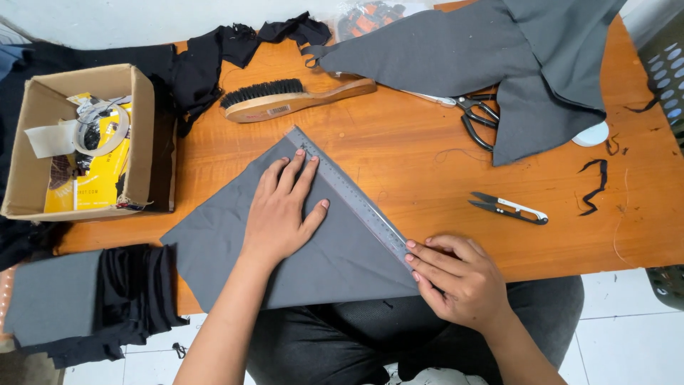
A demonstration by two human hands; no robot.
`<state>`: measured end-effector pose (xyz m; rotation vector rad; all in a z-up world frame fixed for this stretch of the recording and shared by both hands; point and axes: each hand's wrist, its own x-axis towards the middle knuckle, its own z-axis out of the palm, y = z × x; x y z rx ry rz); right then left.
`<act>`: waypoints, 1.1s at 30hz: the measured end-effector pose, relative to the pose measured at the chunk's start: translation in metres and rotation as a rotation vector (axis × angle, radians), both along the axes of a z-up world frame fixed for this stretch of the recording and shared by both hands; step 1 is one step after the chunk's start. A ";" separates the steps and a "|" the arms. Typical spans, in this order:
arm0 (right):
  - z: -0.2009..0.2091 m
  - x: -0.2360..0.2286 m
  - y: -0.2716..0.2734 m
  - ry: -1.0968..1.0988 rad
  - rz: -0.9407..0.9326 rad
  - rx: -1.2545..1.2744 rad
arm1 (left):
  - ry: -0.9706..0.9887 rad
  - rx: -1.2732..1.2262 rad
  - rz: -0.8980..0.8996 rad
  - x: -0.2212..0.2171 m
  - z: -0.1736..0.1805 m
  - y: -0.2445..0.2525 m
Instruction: The person measures and marks a piece of gray fabric using a ruler and a white pen. They then use a utility knife to cut the fabric along the marked lines. The person also brushes the fabric with a wooden brush and folds it.
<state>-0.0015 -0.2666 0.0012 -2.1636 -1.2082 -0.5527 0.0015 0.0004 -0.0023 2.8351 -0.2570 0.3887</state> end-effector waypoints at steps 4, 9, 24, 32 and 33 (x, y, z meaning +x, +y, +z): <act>0.001 0.000 0.001 0.003 0.006 0.016 | 0.032 0.003 -0.002 0.000 -0.001 0.002; 0.007 -0.001 0.003 0.037 0.028 0.094 | 0.041 0.011 -0.003 0.000 -0.003 0.002; 0.005 -0.002 -0.003 0.122 0.092 0.183 | -0.093 0.079 0.072 0.002 0.007 -0.013; 0.003 -0.001 -0.004 0.109 0.089 0.164 | -0.063 0.219 0.203 0.007 0.013 -0.030; 0.003 -0.001 -0.004 0.106 0.090 0.161 | -0.021 0.252 0.215 0.008 0.012 -0.031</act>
